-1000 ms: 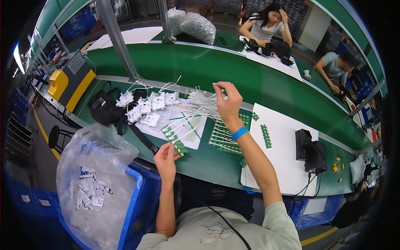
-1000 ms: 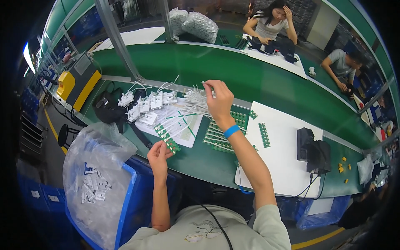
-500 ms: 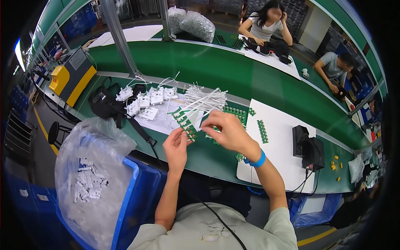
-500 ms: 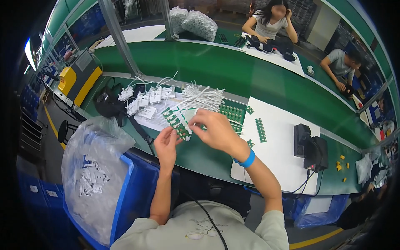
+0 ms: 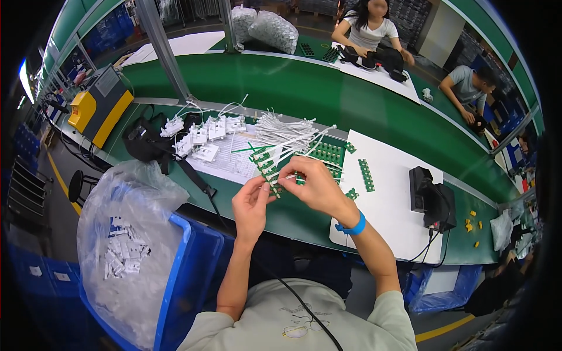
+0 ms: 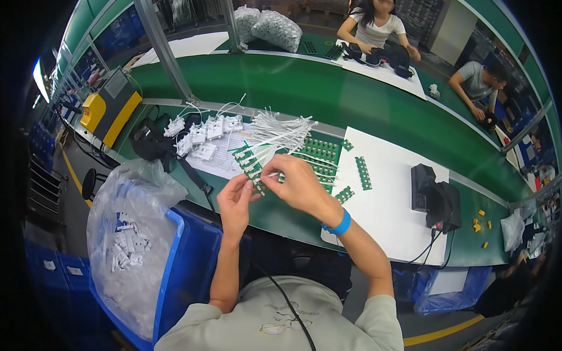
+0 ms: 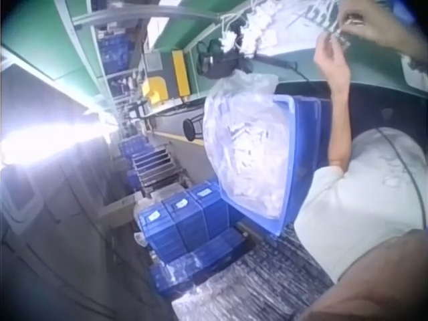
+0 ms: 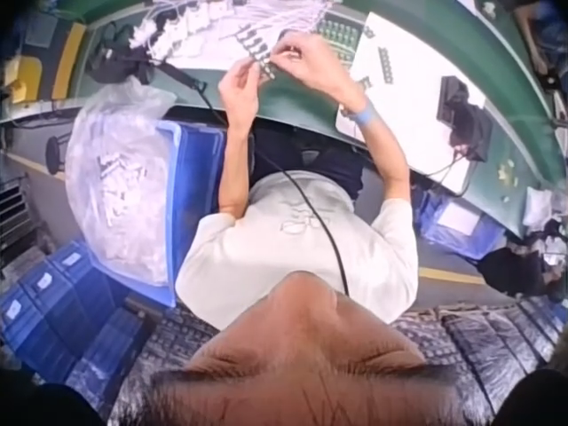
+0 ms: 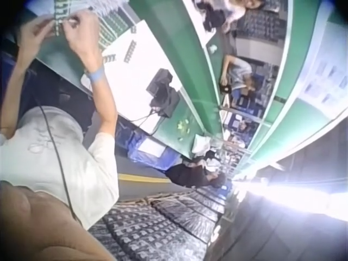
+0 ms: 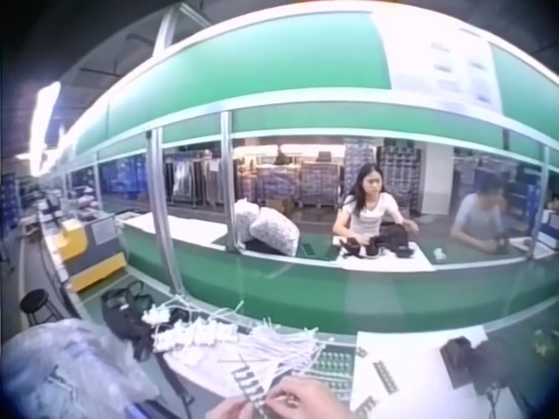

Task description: Assembling white wires into green LED circuit boards at a factory workstation.

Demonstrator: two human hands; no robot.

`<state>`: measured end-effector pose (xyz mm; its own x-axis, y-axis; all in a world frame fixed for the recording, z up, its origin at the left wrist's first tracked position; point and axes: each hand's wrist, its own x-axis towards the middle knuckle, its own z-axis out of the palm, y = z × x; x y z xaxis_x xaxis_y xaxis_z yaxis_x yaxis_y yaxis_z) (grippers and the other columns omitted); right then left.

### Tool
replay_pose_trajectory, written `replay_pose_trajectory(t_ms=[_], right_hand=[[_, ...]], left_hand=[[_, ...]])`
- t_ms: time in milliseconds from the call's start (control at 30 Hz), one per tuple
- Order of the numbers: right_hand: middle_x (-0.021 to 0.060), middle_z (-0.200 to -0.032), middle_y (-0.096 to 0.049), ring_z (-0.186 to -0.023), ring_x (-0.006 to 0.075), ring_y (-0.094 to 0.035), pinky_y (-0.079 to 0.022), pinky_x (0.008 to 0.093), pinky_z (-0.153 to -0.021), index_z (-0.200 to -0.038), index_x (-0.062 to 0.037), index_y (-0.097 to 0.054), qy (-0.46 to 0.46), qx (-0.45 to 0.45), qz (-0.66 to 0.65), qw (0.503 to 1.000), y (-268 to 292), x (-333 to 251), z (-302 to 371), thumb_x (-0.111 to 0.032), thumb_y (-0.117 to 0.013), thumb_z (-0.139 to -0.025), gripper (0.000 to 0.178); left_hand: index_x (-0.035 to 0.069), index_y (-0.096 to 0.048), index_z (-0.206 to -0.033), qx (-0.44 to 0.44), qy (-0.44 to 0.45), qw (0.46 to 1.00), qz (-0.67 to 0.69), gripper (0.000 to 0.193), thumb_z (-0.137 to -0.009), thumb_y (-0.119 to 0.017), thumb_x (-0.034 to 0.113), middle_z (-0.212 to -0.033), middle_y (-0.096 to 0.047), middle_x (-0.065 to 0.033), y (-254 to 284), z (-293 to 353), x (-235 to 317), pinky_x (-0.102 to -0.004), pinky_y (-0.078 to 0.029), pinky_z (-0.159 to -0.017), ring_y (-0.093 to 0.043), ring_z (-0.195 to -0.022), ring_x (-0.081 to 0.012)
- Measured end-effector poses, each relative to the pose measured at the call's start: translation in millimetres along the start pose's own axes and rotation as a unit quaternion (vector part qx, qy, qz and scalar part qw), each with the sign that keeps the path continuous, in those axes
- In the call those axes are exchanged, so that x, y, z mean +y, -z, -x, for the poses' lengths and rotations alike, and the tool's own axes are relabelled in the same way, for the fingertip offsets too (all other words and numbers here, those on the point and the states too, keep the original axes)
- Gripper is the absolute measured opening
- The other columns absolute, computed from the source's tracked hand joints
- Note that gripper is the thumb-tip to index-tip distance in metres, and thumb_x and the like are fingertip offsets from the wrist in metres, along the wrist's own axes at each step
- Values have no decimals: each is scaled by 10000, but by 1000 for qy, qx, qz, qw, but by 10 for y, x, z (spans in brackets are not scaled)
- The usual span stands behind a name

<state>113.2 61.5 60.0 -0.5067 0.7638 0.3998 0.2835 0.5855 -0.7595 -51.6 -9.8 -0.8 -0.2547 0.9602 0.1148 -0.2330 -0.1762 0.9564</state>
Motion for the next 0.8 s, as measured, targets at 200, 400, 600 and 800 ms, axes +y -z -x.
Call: replay_pose_trajectory(t_ms=[200,400,600,800], right_hand=[[77,-762,-595,-764,235,-576,-461,349,-677,-866,-16,-698,12,-29,31,999,12,20,10,-113,-740,-833,111],[76,-792,-574,-774,234,-567,-455,349,-689,-866,-15,-697,6,-36,17,999,13,105,42,-104,-736,-836,101],[80,-787,-565,-777,234,-572,-456,348,-684,-862,-18,-698,2,-18,31,999,-37,121,85,-86,-739,-827,87],[101,-806,-619,-819,296,-632,-456,411,-752,-791,-39,-701,-13,2,52,999,-87,52,116,-127,-750,-799,101]], left_hand=[[-69,-616,-1204,-9,-16,1000,-4,225,-1019,-573,51,-1074,-690,-92,-13,38,6,-282,-603,-795,-684,-940,-141],[-66,-622,-1198,-10,0,1000,-6,222,-1017,-576,55,-1062,-695,-81,-23,44,-66,-275,-600,-783,-686,-918,-134],[-73,-620,-1193,4,-4,1000,-9,222,-1012,-584,52,-1051,-695,-85,-31,55,-128,-271,-600,-763,-686,-911,-132],[-83,-617,-1193,22,-2,1000,-18,226,-1009,-587,45,-1051,-696,-89,-22,72,-154,-267,-596,-765,-685,-912,-130]])
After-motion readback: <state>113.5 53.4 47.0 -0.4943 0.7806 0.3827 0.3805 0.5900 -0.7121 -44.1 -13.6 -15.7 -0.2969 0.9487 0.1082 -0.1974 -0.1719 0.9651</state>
